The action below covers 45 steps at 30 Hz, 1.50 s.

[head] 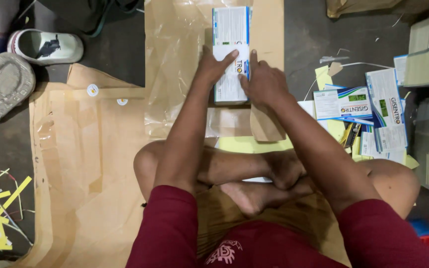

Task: Packaging and taping printed boxes and paper products on the floor of a print shop.

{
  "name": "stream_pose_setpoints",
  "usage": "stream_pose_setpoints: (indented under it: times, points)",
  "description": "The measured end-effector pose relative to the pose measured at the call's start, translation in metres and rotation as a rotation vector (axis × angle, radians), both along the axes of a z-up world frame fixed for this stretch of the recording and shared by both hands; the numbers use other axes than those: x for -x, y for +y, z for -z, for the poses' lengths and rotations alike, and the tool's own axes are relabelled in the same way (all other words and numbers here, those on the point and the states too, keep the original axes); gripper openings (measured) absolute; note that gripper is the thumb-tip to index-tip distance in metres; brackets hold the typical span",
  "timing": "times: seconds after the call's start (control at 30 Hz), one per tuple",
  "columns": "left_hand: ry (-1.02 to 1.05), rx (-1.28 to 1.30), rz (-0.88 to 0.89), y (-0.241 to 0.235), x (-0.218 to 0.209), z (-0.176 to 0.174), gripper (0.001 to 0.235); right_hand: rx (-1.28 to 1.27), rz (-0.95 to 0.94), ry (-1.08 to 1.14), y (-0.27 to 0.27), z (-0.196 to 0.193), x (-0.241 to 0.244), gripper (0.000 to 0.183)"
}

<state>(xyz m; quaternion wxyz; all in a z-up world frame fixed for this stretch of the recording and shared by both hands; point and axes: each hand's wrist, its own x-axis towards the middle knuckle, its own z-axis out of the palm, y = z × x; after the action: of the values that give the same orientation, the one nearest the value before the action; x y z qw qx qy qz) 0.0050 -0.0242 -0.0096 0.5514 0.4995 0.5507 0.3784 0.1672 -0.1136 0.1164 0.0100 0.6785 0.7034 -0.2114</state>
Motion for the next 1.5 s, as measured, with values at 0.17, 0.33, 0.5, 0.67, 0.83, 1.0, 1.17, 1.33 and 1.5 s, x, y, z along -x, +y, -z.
stream_pose_setpoints:
  times: [0.17, 0.33, 0.5, 0.67, 0.83, 1.0, 1.17, 1.33, 1.5]
  points:
    - [0.52, 0.066, -0.112, -0.005, -0.021, -0.064, 0.141, -0.015, -0.039, 0.0, -0.014, 0.014, 0.003, 0.084]
    - [0.7, 0.119, -0.21, -0.016, -0.038, -0.08, 0.148, -0.167, -0.133, 0.012, -0.02, 0.019, 0.013, 0.078]
    - [0.781, 0.133, -0.162, -0.015, -0.052, -0.087, 0.141, -0.223, -0.059, -0.024, -0.029, 0.031, -0.009, 0.072]
    - [0.814, 0.142, -0.14, -0.017, -0.051, -0.093, 0.14, -0.222, -0.044, 0.36, -0.014, 0.017, -0.057, 0.048]
    - [0.806, 0.023, -0.163, -0.016, -0.052, -0.08, 0.139, -0.351, -0.191, 0.163, 0.019, 0.043, -0.078, 0.065]
    - [0.817, 0.1, -0.117, -0.02, -0.051, -0.09, 0.139, -0.276, -0.255, 0.148, 0.025, 0.049, -0.069, 0.07]
    - [0.831, 0.04, -0.09, -0.013, -0.053, -0.093, 0.143, -0.27, -0.258, 0.162, 0.029, 0.056, -0.07, 0.071]
    - [0.865, 0.011, -0.043, -0.016, -0.042, -0.074, 0.145, -0.39, -0.203, 0.365, 0.062, 0.082, -0.101, 0.06]
    - [0.883, 0.073, -0.033, -0.016, -0.053, -0.081, 0.143, -0.358, 0.406, 0.765, 0.181, 0.215, -0.179, 0.032]
